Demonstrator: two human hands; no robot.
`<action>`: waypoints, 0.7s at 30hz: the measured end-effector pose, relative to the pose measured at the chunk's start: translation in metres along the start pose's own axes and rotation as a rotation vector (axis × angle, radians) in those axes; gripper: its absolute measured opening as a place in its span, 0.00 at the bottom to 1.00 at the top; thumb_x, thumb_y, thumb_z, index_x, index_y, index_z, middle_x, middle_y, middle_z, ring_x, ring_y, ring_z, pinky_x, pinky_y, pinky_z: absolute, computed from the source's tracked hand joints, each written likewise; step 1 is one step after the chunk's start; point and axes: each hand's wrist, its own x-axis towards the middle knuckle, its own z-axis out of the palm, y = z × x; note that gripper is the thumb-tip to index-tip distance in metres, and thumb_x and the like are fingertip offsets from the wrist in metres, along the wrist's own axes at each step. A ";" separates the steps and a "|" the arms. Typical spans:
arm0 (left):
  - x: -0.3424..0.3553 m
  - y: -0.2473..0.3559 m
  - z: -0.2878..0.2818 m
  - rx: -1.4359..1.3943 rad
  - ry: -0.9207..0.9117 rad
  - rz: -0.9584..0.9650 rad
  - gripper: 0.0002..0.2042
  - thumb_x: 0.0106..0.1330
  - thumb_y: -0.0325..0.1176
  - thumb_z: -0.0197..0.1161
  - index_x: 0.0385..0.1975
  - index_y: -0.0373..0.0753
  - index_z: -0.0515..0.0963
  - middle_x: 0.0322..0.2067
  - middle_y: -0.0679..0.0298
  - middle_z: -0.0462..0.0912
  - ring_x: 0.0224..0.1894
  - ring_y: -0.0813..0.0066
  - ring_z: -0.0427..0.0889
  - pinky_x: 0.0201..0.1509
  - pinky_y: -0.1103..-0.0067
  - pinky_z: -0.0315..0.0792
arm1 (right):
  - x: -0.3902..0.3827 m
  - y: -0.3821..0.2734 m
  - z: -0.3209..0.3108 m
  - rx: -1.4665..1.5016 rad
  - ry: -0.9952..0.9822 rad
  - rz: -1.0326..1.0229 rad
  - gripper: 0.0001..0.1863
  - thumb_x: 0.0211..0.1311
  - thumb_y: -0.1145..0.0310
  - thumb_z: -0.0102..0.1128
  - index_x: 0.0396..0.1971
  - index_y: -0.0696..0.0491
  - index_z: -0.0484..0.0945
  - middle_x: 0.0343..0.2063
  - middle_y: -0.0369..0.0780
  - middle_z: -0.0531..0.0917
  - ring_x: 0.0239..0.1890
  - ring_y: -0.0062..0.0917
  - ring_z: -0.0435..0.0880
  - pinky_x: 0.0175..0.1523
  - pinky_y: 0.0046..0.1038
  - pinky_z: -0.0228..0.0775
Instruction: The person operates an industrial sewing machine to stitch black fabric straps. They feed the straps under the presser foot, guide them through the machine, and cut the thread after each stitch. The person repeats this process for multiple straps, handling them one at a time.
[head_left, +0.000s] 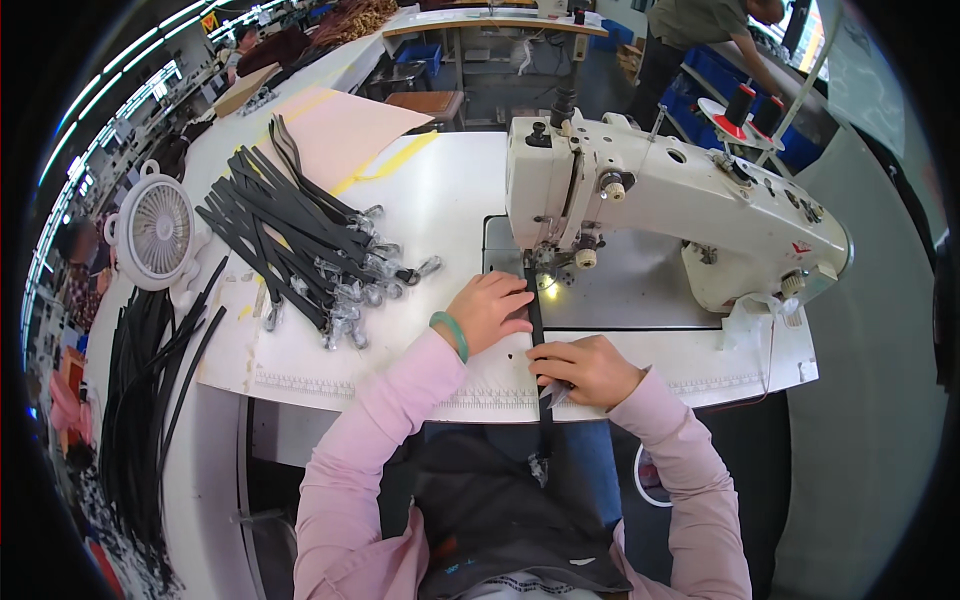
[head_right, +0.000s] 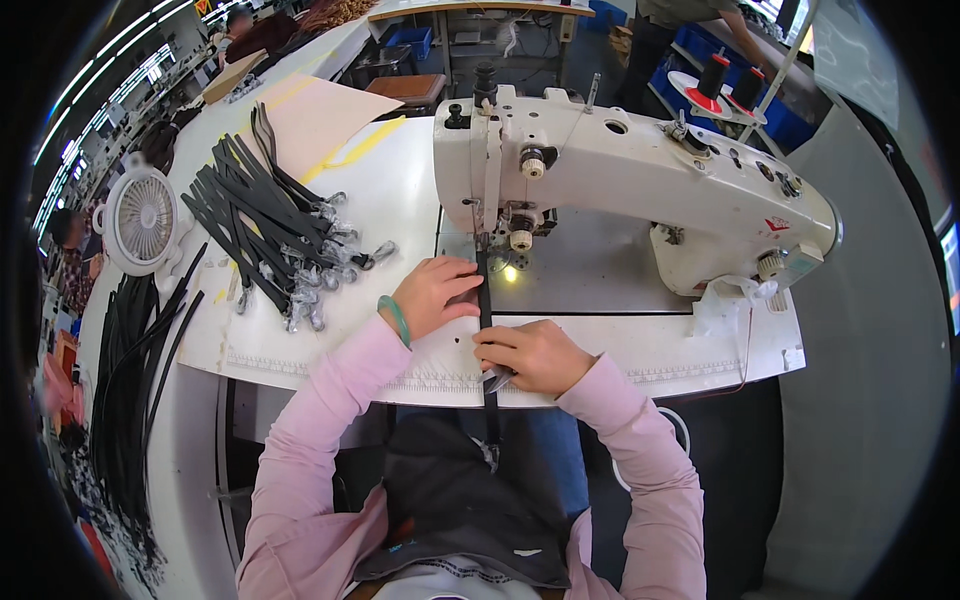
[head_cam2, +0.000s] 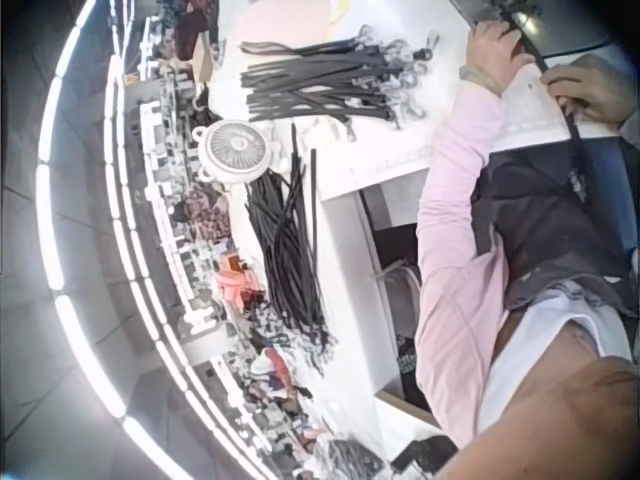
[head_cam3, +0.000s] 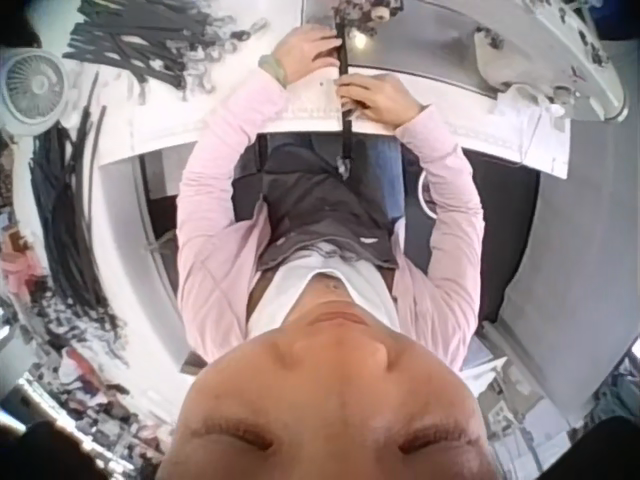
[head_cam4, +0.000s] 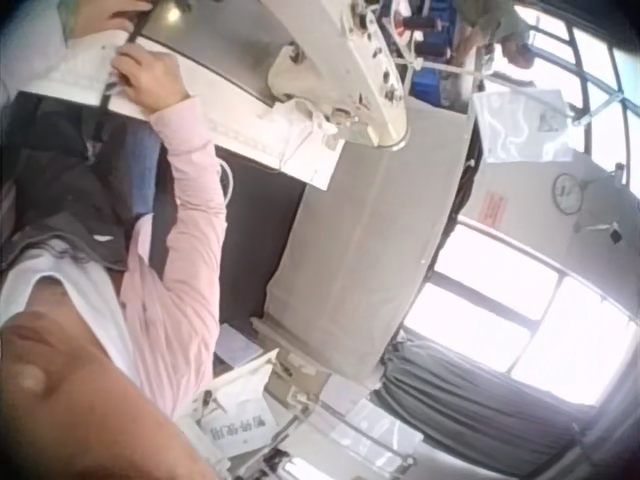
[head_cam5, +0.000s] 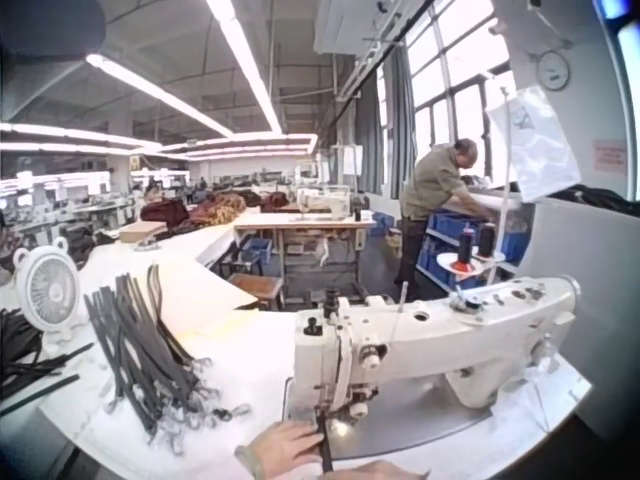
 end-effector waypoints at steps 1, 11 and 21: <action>0.000 0.000 0.001 0.004 -0.001 -0.001 0.19 0.47 0.40 0.65 0.38 0.37 0.76 0.42 0.59 0.76 0.47 0.63 0.71 0.50 0.72 0.66 | 0.000 0.000 0.000 -0.003 -0.002 0.000 0.09 0.47 0.70 0.60 0.30 0.53 0.74 0.34 0.36 0.77 0.22 0.27 0.79 0.26 0.26 0.71; 0.000 0.000 0.001 -0.009 0.005 0.000 0.19 0.46 0.40 0.67 0.37 0.37 0.77 0.42 0.59 0.76 0.45 0.63 0.73 0.48 0.72 0.66 | 0.000 0.001 0.001 -0.003 0.000 0.005 0.09 0.47 0.69 0.61 0.30 0.52 0.74 0.35 0.35 0.77 0.22 0.27 0.79 0.26 0.26 0.71; 0.000 -0.002 0.002 0.008 -0.018 -0.012 0.17 0.48 0.41 0.65 0.36 0.38 0.78 0.41 0.62 0.75 0.47 0.66 0.71 0.50 0.73 0.66 | -0.001 0.003 0.002 -0.008 -0.006 0.007 0.08 0.46 0.70 0.61 0.29 0.53 0.75 0.36 0.36 0.78 0.23 0.27 0.79 0.27 0.25 0.71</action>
